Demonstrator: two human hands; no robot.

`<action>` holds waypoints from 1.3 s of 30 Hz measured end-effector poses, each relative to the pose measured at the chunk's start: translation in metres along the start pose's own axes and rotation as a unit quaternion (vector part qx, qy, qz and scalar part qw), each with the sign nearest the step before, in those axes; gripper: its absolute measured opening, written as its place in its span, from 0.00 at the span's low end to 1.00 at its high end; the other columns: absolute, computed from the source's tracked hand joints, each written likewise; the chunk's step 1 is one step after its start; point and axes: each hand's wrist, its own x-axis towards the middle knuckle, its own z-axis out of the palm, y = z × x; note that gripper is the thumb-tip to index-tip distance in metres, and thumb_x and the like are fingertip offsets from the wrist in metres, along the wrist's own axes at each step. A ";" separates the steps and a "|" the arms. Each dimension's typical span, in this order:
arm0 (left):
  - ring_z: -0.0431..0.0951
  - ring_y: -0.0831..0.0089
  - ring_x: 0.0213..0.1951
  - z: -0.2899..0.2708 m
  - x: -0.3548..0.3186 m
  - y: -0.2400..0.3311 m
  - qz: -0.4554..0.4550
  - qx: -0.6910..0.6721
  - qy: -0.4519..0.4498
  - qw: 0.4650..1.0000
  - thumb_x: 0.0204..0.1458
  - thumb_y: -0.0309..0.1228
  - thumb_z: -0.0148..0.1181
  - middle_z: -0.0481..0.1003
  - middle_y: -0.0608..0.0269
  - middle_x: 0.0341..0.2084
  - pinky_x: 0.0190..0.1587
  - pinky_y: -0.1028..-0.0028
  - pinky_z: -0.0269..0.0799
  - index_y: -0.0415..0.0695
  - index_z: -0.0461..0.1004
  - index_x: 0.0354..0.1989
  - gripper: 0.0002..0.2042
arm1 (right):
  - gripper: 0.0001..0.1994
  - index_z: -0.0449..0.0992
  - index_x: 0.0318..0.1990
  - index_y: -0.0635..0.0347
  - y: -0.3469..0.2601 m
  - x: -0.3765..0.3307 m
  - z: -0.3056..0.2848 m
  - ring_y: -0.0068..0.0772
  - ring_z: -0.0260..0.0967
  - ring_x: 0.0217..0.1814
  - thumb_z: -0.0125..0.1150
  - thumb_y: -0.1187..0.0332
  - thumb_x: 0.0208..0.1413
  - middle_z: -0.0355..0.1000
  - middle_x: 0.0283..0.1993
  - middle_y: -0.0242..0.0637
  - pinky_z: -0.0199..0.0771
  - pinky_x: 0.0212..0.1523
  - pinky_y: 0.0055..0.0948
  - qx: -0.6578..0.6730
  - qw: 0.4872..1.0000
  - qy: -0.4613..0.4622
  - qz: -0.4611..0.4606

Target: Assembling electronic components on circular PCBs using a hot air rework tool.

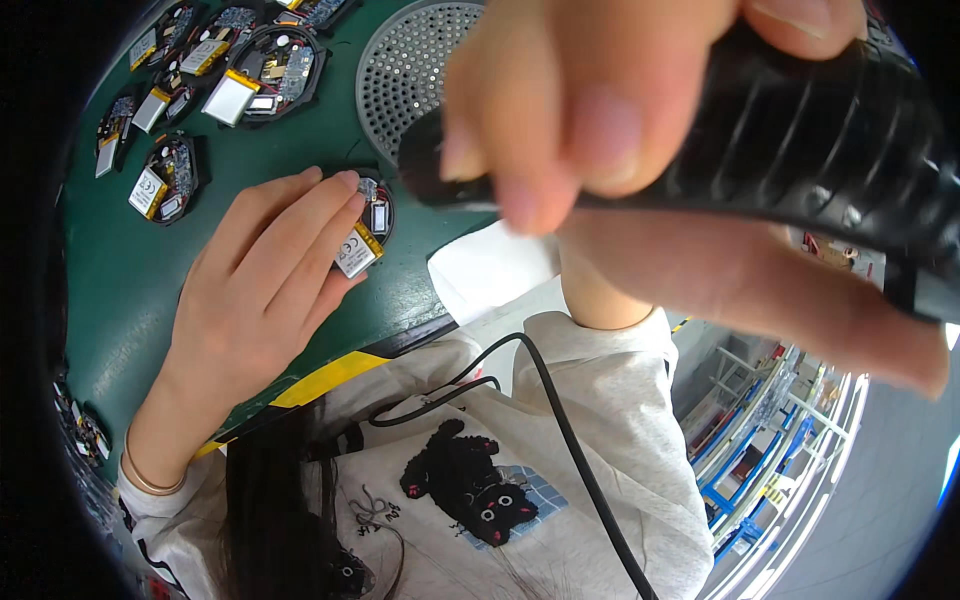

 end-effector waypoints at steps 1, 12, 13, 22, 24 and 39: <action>0.74 0.55 0.44 -0.001 0.000 0.000 0.003 0.007 -0.005 1.000 0.29 0.22 0.65 0.72 0.53 0.47 0.44 0.66 0.76 0.29 0.73 0.45 0.26 | 0.39 0.66 0.49 0.60 0.002 0.002 0.003 0.26 0.71 0.29 0.61 0.32 0.45 0.68 0.34 0.32 0.72 0.30 0.28 -0.002 1.000 -0.027 0.002; 0.74 0.56 0.44 -0.002 0.003 -0.002 -0.002 0.009 -0.007 1.000 0.28 0.20 0.65 0.72 0.53 0.46 0.42 0.67 0.76 0.28 0.74 0.44 0.26 | 0.38 0.65 0.50 0.60 0.016 0.005 0.013 0.27 0.71 0.29 0.61 0.33 0.46 0.68 0.34 0.33 0.73 0.29 0.28 -0.022 0.997 -0.075 0.002; 0.74 0.55 0.44 -0.003 0.003 -0.001 -0.019 -0.005 -0.006 1.000 0.28 0.20 0.65 0.73 0.53 0.46 0.42 0.67 0.76 0.28 0.74 0.44 0.26 | 0.38 0.65 0.50 0.60 0.016 0.005 0.013 0.27 0.71 0.29 0.61 0.33 0.46 0.68 0.34 0.33 0.73 0.29 0.28 -0.022 0.997 -0.076 0.003; 0.74 0.56 0.43 -0.002 0.004 -0.002 -0.037 -0.026 -0.003 0.999 0.25 0.20 0.64 0.73 0.55 0.45 0.41 0.68 0.76 0.28 0.75 0.42 0.26 | 0.37 0.64 0.50 0.60 0.018 0.005 0.014 0.27 0.71 0.29 0.61 0.35 0.48 0.68 0.34 0.33 0.73 0.29 0.29 -0.027 0.996 -0.080 0.005; 0.73 0.56 0.44 -0.002 0.004 -0.002 -0.057 -0.044 -0.006 0.997 0.25 0.20 0.64 0.73 0.55 0.46 0.41 0.68 0.76 0.28 0.75 0.42 0.26 | 0.37 0.64 0.50 0.61 0.018 0.006 0.014 0.27 0.71 0.29 0.61 0.35 0.48 0.68 0.34 0.33 0.73 0.28 0.29 -0.028 0.996 -0.081 0.005; 0.74 0.58 0.44 -0.009 0.006 0.003 -0.089 -0.036 -0.037 0.995 0.29 0.23 0.65 0.72 0.56 0.43 0.41 0.68 0.75 0.31 0.75 0.39 0.22 | 0.36 0.63 0.51 0.61 0.020 0.019 0.024 0.28 0.71 0.29 0.61 0.37 0.50 0.68 0.34 0.34 0.74 0.28 0.29 -0.030 0.993 -0.111 0.008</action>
